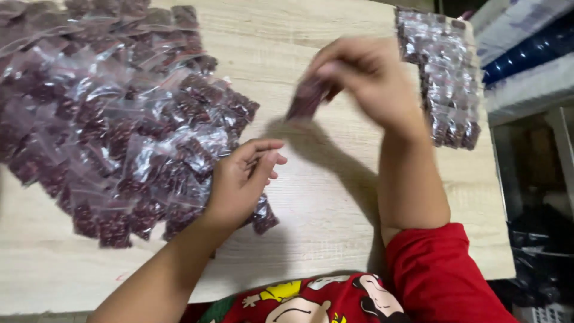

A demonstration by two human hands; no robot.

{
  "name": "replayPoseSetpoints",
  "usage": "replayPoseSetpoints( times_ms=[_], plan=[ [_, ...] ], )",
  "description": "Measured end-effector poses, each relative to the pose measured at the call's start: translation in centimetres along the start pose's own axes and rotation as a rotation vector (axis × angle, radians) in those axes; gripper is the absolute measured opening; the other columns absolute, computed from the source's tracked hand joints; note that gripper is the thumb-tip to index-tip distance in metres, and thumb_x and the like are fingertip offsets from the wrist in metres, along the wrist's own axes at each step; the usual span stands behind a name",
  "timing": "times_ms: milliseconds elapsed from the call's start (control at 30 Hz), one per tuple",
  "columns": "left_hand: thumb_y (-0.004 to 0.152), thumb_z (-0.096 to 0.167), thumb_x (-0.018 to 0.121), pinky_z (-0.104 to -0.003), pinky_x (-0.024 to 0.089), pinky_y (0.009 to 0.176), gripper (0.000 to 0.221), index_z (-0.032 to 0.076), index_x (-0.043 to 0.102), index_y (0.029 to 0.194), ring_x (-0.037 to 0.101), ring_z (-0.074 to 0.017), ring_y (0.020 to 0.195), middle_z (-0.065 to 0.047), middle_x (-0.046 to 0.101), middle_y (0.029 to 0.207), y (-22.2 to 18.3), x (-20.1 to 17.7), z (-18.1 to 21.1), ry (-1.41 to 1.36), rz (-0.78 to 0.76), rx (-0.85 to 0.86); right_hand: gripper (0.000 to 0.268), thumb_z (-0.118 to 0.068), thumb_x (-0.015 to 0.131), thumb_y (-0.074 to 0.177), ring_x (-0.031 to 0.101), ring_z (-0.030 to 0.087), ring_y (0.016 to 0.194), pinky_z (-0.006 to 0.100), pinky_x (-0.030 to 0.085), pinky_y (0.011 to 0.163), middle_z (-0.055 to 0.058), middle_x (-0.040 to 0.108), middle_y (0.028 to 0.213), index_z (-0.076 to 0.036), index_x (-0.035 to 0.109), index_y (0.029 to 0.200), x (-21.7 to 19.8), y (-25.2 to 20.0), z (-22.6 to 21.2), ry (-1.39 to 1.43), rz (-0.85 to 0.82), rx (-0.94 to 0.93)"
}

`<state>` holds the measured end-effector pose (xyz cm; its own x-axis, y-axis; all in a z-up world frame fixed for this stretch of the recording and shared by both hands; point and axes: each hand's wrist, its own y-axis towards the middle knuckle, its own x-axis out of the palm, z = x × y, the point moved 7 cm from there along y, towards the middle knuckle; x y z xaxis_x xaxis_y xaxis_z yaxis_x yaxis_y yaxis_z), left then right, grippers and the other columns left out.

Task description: Organizing small plastic bags filled with red beans into neat, aligned stacks on a wooden table.

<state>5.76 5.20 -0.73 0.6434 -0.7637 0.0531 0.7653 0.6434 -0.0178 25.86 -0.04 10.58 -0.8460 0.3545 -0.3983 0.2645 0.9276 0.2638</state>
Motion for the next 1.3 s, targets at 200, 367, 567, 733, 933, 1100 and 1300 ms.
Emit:
replayPoseSetpoints(
  times_ms=[200,367,567,733,933,1100,1300],
  plan=[
    [0.096,0.021,0.063,-0.024,0.060,0.075,0.023,0.008,0.073,0.112,0.075,-0.0114,0.090,-0.006,0.080,0.096,-0.7,0.4,1.0,0.047,-0.066,-0.074,0.023,0.018,0.055,0.107,0.076,0.023,0.100,0.032,0.062,0.083,0.016,0.075,0.105,0.001,0.070,0.111,-16.5,-3.6,5.6,-0.561,0.321,0.006],
    [0.095,0.023,0.062,-0.024,0.060,0.067,0.025,0.005,0.073,0.110,0.075,-0.0129,0.087,-0.007,0.079,0.094,-0.9,0.7,1.8,0.089,-0.116,0.005,0.027,0.019,0.057,0.097,0.070,0.017,0.091,0.034,0.057,0.078,0.009,0.075,0.097,-0.003,0.073,0.098,-24.5,-5.5,16.2,-0.796,0.496,0.144],
    [0.095,0.020,0.062,-0.024,0.060,0.068,0.024,0.003,0.074,0.108,0.074,-0.0135,0.085,-0.008,0.078,0.094,-0.9,1.0,1.7,0.088,-0.145,0.028,0.018,-0.007,0.062,0.098,0.067,0.027,0.102,0.063,0.018,0.094,-0.007,0.076,0.098,-0.024,0.067,0.095,-24.2,-5.5,21.2,-1.000,0.493,0.398],
    [0.097,0.023,0.062,-0.022,0.058,0.067,0.024,0.006,0.074,0.107,0.069,-0.0109,0.081,-0.005,0.076,0.095,-0.8,1.3,1.4,0.121,-0.173,0.050,0.034,0.000,0.071,0.089,0.045,0.043,0.122,0.081,0.006,0.094,0.007,0.067,0.120,-0.033,0.077,0.084,-23.4,-3.8,22.5,-1.199,0.461,0.411],
    [0.096,0.025,0.062,-0.022,0.052,0.063,0.026,0.008,0.075,0.110,0.065,-0.0077,0.076,-0.001,0.072,0.089,-0.9,1.5,0.8,0.077,-0.195,-0.032,0.020,-0.011,0.080,0.093,0.040,0.042,0.122,0.080,-0.004,0.097,0.008,0.059,0.124,-0.028,0.080,0.081,-25.6,-3.9,25.3,-1.290,0.601,0.337],
    [0.094,0.020,0.064,-0.021,0.052,0.063,0.022,0.009,0.076,0.107,0.066,-0.0074,0.076,-0.002,0.074,0.092,-0.7,1.6,0.7,0.075,-0.165,-0.081,0.021,-0.010,0.080,0.091,0.038,0.044,0.117,0.082,0.002,0.094,0.009,0.057,0.116,-0.029,0.078,0.082,-25.8,-3.3,25.3,-1.328,0.651,0.377],
    [0.096,0.019,0.063,-0.023,0.040,0.050,0.019,0.011,0.075,0.107,0.054,-0.0057,0.058,0.001,0.074,0.085,-0.9,1.4,1.1,0.139,-0.152,0.037,0.043,-0.001,0.080,0.075,0.041,0.045,0.115,0.076,0.015,0.089,0.013,0.057,0.123,-0.030,0.076,0.107,-22.7,-2.3,21.7,-1.348,0.726,0.361]
  ],
)
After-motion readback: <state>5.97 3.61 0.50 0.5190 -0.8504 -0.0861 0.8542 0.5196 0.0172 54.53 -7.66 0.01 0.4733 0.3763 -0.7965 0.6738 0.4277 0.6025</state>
